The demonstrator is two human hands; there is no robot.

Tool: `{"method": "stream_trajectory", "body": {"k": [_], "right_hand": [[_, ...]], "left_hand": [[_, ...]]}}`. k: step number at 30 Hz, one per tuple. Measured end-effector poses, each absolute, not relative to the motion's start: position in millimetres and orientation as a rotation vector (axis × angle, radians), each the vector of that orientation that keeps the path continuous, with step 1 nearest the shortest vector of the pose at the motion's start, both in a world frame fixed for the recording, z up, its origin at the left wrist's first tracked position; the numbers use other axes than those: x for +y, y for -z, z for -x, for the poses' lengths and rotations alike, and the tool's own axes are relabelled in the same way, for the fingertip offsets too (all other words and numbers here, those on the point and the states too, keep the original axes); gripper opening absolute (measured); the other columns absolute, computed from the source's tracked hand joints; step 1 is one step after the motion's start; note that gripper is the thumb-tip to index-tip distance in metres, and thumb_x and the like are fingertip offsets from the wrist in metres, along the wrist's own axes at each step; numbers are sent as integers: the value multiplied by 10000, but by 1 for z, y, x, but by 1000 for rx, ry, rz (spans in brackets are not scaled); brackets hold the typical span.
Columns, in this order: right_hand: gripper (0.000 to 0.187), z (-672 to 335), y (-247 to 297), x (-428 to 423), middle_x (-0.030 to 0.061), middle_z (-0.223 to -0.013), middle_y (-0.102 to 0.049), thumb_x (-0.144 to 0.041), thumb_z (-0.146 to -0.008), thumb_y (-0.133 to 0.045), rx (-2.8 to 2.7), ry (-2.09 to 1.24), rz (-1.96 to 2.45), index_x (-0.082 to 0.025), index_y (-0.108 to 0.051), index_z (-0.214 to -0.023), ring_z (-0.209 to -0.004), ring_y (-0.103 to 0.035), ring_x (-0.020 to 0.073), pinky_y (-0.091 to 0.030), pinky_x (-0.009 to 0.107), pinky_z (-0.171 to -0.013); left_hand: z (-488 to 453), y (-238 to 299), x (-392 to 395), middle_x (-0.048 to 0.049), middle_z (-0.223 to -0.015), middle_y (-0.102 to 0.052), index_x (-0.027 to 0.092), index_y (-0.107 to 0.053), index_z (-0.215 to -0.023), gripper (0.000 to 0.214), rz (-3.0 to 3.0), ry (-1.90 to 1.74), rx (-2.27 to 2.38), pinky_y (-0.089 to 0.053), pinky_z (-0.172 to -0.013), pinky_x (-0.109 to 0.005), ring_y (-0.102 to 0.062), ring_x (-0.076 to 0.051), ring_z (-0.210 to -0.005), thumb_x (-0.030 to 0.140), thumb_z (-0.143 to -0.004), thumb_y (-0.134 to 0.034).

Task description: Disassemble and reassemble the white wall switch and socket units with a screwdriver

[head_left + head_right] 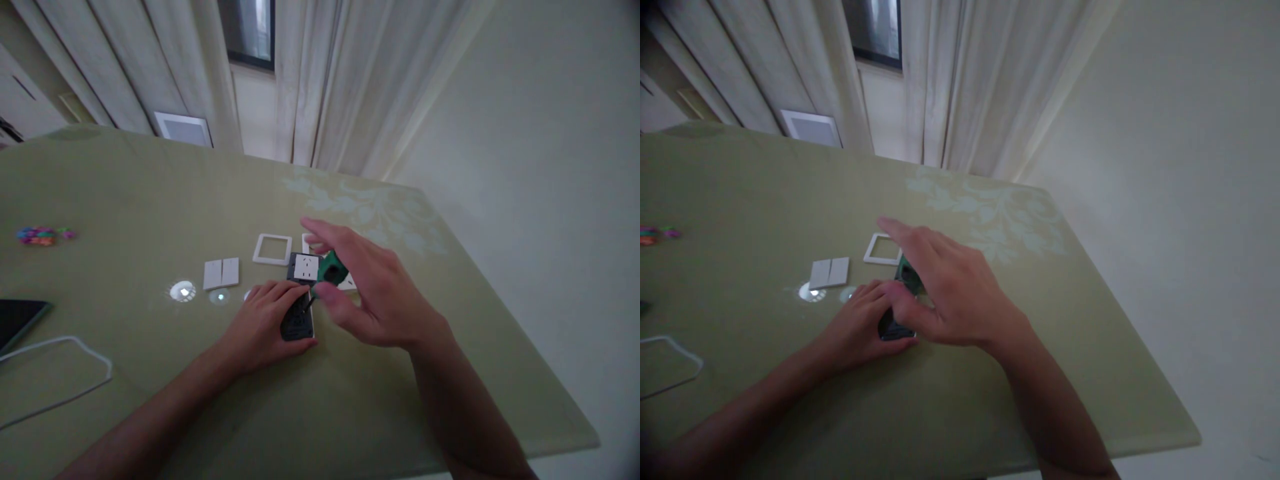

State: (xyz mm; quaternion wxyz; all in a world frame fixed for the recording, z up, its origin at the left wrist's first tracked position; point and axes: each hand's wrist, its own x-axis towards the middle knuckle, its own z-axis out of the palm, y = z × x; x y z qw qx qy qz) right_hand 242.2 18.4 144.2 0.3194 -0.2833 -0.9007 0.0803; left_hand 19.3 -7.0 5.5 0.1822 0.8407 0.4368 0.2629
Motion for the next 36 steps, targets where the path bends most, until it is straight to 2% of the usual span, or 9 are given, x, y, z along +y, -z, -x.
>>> {"method": "stream_trajectory", "body": {"k": [2,6,11,16,19,21,25,31,36], "right_hand": [[471,-242,-145,18,106,-1438,-729,-279,-1106,-498,-2389,-359,731,-208,-515,-1571,-1170,-749,213,-585,344,-997],[243,-243,-146,18,55,-990,-820,-362,-1058,-673,-2320,-12,856,-192,-722,-1224,-870,-771,203,-573,306,-841],[406,-245,-150,18,106,-1424,-734,-271,-1114,-546,-2423,-369,776,-207,-541,-1516,-1213,-742,215,-577,326,-1006],[235,-241,-147,15,54,-918,-811,-406,-1053,-711,-2355,157,831,-183,-728,-1125,-779,-752,201,-573,314,-783],[415,-240,-151,11,123,-1365,-760,-316,-1102,-596,-2454,-214,773,-184,-572,-1495,-1196,-741,252,-582,369,-1004],[448,-241,-153,10,100,-1470,-711,-278,-1115,-576,-2461,-401,747,-230,-516,-1557,-1290,-705,225,-562,355,-1067],[223,-239,-148,10,47,-955,-805,-429,-1050,-724,-2347,-52,868,-207,-727,-1073,-817,-747,186,-566,295,-790],[444,-246,-155,15,98,-1464,-714,-275,-1121,-581,-2439,-561,740,-238,-520,-1560,-1337,-685,217,-539,355,-1109],[243,-246,-147,23,17,-975,-788,-418,-1031,-759,-2253,-259,899,-215,-696,-1149,-833,-742,170,-551,278,-796]], "left_hand": [[-19,-6,-7,-128,-1415,-705,253,-600,-1446,753,-2373,-726,1234,-519,-1063,-605,-651,-410,-1261,472,-800,-919],[-19,-6,-6,-133,-1446,-690,249,-578,-1477,793,-2384,-728,1224,-511,-1081,-611,-643,-414,-1277,475,-799,-921],[-18,-7,-7,-134,-1409,-701,251,-599,-1441,743,-2376,-703,1231,-517,-1064,-607,-645,-409,-1258,486,-811,-915],[-19,-8,-7,-135,-1373,-712,251,-641,-1390,673,-2365,-693,1230,-521,-1060,-616,-653,-415,-1246,469,-812,-907],[-19,-9,-7,-133,-1347,-719,250,-637,-1397,655,-2365,-703,1222,-529,-1041,-602,-662,-406,-1226,455,-829,-892],[-19,-8,-7,-130,-1346,-719,258,-622,-1417,688,-2368,-713,1229,-531,-1036,-599,-662,-407,-1224,460,-821,-899],[-19,-6,-8,-131,-1340,-725,268,-628,-1415,709,-2376,-722,1245,-532,-1036,-608,-666,-419,-1217,480,-802,-915],[-21,-6,-7,-135,-1427,-700,255,-598,-1468,774,-2371,-705,1257,-522,-1059,-599,-651,-414,-1258,480,-802,-919],[-22,-8,-5,-143,-1443,-700,237,-624,-1447,780,-2365,-690,1251,-516,-1077,-600,-652,-417,-1270,495,-778,-932]]}}
